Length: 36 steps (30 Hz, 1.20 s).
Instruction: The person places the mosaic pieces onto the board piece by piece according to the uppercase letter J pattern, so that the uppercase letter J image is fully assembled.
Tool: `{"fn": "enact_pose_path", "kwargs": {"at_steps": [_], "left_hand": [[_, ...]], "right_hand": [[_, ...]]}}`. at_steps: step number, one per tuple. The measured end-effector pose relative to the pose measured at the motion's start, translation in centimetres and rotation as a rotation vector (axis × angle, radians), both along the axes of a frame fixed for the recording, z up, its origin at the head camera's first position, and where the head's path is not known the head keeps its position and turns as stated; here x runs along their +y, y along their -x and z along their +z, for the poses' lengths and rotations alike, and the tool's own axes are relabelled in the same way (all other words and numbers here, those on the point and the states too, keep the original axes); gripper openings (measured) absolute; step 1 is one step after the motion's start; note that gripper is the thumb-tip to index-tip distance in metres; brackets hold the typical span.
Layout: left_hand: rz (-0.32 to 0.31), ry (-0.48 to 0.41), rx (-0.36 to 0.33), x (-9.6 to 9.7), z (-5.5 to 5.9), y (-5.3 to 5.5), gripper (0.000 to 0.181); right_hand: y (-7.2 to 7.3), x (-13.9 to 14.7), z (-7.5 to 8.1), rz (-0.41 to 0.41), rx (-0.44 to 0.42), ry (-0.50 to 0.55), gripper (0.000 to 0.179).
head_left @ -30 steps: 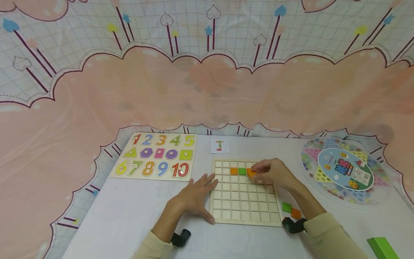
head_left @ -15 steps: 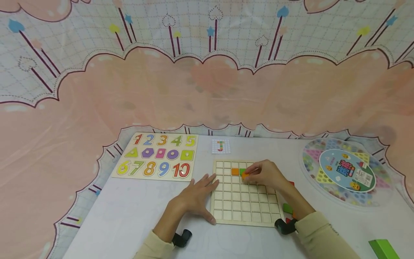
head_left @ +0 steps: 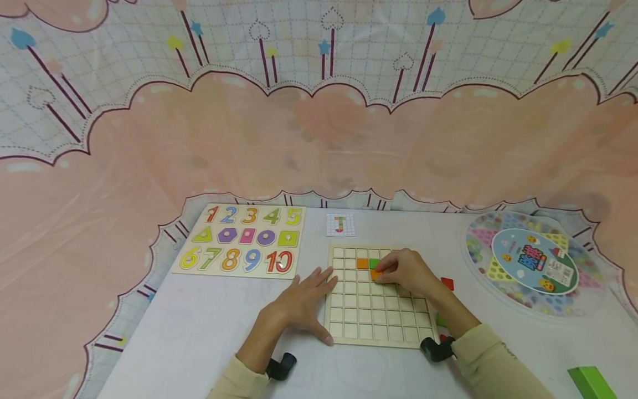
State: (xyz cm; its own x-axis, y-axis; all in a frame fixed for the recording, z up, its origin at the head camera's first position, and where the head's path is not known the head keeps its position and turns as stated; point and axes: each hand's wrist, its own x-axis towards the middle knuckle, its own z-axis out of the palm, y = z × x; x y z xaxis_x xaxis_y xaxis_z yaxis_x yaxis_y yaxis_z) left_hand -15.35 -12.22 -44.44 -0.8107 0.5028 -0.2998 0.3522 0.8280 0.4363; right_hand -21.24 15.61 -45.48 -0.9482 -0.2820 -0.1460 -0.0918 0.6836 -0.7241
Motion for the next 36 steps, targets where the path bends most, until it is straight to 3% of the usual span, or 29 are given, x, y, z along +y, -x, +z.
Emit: {"fn": "enact_pose_path", "kwargs": {"at_steps": [9, 24, 36], "left_hand": [[0.000, 0.018, 0.009, 0.03, -0.31, 0.08, 0.122], [0.001, 0.006, 0.005, 0.02, 0.11, -0.01, 0.122], [-0.001, 0.008, 0.003, 0.12, 0.14, -0.07, 0.122]], "right_hand": [[-0.16, -0.39, 0.17, 0.027, 0.057, -0.032, 0.014], [-0.27, -0.65, -0.09, 0.046, 0.095, -0.026, 0.015], [-0.27, -0.36, 0.33, 0.039, 0.031, -0.035, 0.018]]}}
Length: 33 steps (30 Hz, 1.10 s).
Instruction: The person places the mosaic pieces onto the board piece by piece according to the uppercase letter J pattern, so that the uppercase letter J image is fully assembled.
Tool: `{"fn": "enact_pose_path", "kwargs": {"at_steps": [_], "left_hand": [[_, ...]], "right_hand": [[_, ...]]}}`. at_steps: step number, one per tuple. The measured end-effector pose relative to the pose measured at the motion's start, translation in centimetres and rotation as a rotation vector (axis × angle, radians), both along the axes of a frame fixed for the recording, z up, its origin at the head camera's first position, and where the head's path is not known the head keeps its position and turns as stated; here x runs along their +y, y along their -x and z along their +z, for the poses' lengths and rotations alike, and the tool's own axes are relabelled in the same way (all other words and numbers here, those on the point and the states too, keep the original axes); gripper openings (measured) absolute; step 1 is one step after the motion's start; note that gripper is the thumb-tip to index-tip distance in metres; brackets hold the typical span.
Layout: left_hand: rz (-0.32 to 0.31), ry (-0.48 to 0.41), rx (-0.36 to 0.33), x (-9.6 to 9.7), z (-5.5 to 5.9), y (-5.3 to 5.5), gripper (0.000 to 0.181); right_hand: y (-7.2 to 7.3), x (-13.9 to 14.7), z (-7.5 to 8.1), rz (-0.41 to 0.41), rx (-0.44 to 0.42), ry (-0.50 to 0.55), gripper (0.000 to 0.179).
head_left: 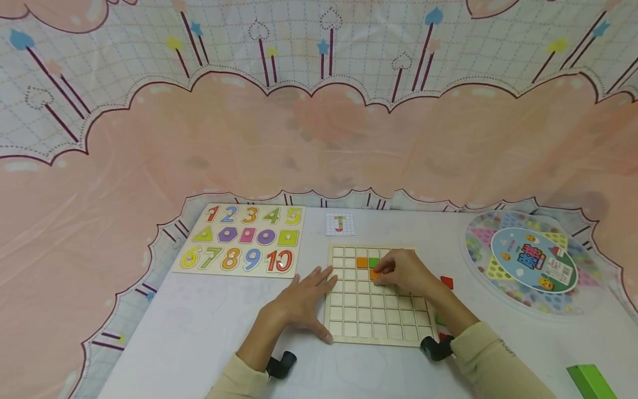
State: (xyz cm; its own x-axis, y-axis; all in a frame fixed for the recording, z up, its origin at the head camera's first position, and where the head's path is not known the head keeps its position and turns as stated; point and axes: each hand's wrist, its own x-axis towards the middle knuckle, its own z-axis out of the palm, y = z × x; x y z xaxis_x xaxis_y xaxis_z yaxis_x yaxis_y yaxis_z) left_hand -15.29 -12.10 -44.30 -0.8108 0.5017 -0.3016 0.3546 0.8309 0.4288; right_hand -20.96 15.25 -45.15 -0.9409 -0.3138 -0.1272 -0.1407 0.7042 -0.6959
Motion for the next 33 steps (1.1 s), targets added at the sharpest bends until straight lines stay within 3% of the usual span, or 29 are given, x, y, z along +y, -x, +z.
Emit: {"fn": "enact_pose_path", "kwargs": {"at_steps": [4, 14, 23, 33], "left_hand": [[-0.002, 0.001, 0.002, 0.0, 0.0, 0.0, 0.123], [0.004, -0.005, -0.003, 0.0, 0.1, -0.1, 0.122], [-0.001, -0.010, -0.006, 0.0, 0.1, -0.1, 0.122], [-0.003, 0.003, -0.001, 0.0, 0.0, -0.1, 0.123]], "right_hand": [[0.1, 0.2, 0.3, -0.008, -0.045, 0.009, 0.023], [-0.1, 1.5, 1.4, -0.028, -0.063, 0.021, 0.044], [-2.0, 3.9, 2.5, -0.006, -0.014, 0.027, 0.047], [-3.7, 8.8, 4.2, 0.002, 0.051, 0.029, 0.048]]}}
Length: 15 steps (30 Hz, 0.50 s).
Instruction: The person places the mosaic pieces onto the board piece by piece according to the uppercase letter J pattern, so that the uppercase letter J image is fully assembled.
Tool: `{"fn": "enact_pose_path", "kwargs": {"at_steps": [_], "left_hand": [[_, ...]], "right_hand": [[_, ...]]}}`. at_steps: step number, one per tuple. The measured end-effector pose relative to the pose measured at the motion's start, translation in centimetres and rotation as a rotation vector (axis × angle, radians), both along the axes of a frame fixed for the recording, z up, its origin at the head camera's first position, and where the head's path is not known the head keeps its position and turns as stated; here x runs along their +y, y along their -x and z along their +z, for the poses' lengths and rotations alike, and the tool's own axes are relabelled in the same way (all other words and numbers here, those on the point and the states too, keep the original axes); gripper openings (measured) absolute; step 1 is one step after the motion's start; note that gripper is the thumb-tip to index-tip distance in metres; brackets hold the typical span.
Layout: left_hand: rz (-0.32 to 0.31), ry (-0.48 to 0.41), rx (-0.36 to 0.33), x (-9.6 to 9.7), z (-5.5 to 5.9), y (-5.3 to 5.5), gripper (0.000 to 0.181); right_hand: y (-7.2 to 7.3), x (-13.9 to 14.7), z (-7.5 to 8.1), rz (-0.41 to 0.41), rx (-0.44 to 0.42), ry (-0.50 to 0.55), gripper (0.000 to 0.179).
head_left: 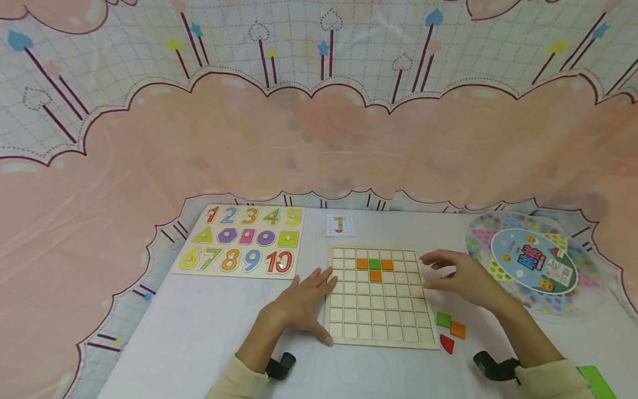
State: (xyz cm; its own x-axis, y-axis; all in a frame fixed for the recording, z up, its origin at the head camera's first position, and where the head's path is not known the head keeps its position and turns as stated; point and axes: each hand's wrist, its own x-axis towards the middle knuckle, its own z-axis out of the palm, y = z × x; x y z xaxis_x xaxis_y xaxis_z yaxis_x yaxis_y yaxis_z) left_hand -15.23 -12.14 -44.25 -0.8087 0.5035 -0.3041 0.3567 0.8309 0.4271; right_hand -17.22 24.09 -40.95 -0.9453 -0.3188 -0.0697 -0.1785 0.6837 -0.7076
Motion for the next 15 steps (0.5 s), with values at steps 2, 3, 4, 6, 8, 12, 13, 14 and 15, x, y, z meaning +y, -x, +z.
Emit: {"fn": "enact_pose_path", "kwargs": {"at_steps": [2, 3, 4, 6, 8, 12, 13, 14, 15], "left_hand": [[-0.002, 0.001, -0.001, 0.0, 0.0, 0.0, 0.123], [-0.003, 0.000, -0.003, 0.0, 0.0, 0.0, 0.123], [-0.003, 0.000, -0.003, 0.0, 0.0, 0.0, 0.123], [-0.005, 0.002, -0.005, 0.0, 0.0, 0.1, 0.123], [-0.006, 0.004, -0.005, 0.0, 0.0, 0.1, 0.123], [-0.007, 0.008, -0.002, 0.0, -0.1, 0.2, 0.123], [-0.008, 0.010, -0.001, 0.0, -0.1, 0.2, 0.123], [-0.007, 0.008, -0.002, 0.0, -0.1, 0.2, 0.123], [-0.008, 0.007, -0.002, 0.0, -0.1, 0.1, 0.123]], "right_hand": [[-0.4, 1.0, 0.2, -0.004, 0.017, -0.006, 0.048], [-0.7, 1.4, 0.2, -0.010, 0.024, -0.010, 0.048], [-0.9, 1.9, 0.2, -0.014, 0.031, -0.013, 0.048], [-1.4, 2.7, 0.2, -0.025, 0.037, -0.014, 0.049], [-1.8, 3.3, 0.1, -0.037, 0.035, -0.017, 0.050], [-2.7, 4.1, -0.2, -0.043, 0.015, -0.020, 0.051], [-2.9, 4.2, -0.4, -0.046, 0.005, -0.023, 0.051], [-3.2, 4.3, -0.5, -0.050, -0.009, -0.023, 0.051], [-3.4, 4.4, -0.7, -0.052, -0.024, -0.021, 0.052]]}}
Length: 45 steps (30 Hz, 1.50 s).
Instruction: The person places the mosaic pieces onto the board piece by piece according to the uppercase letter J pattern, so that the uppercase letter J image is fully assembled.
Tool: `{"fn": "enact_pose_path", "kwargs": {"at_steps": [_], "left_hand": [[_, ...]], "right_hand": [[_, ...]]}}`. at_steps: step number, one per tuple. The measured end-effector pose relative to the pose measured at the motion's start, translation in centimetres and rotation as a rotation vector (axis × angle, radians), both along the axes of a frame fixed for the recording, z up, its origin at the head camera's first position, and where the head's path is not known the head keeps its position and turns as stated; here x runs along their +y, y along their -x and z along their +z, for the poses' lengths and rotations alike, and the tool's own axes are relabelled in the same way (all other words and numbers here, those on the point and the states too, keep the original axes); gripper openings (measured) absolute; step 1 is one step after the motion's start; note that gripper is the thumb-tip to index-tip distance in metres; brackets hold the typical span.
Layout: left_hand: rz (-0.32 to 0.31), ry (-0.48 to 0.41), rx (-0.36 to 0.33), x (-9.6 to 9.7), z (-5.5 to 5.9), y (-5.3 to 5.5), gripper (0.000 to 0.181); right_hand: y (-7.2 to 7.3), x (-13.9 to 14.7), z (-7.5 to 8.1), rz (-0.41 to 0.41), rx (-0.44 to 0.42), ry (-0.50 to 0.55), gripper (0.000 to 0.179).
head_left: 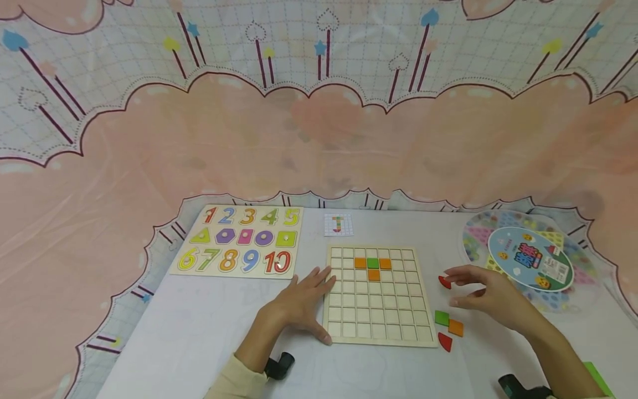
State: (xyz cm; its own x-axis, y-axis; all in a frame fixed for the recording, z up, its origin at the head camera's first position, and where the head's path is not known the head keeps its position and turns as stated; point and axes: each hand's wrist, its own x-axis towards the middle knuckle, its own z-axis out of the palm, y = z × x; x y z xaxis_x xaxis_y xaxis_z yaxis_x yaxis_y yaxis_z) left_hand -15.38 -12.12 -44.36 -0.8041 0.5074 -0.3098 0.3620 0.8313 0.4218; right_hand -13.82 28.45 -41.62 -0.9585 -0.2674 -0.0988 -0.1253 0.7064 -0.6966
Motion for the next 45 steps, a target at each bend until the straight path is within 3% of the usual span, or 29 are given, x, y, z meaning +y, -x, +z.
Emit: {"fn": "enact_pose_path", "kwargs": {"at_steps": [6, 14, 29, 45], "left_hand": [[0.001, -0.006, -0.004, 0.0, -0.1, -0.2, 0.123], [0.000, -0.001, 0.000, -0.1, -0.2, -0.2, 0.123], [0.001, 0.001, 0.008, 0.0, -0.2, -0.1, 0.123], [0.001, 0.002, 0.006, 0.0, 0.1, -0.1, 0.123]], "right_hand": [[-1.3, -0.1, -1.3, 0.006, -0.083, 0.026, 0.051], [-2.1, -0.7, -2.9, 0.058, -0.068, 0.050, 0.051], [-1.9, -1.2, -4.1, 0.086, -0.098, -0.048, 0.049], [-1.7, -1.1, -4.4, 0.108, -0.109, 0.003, 0.029]]}}
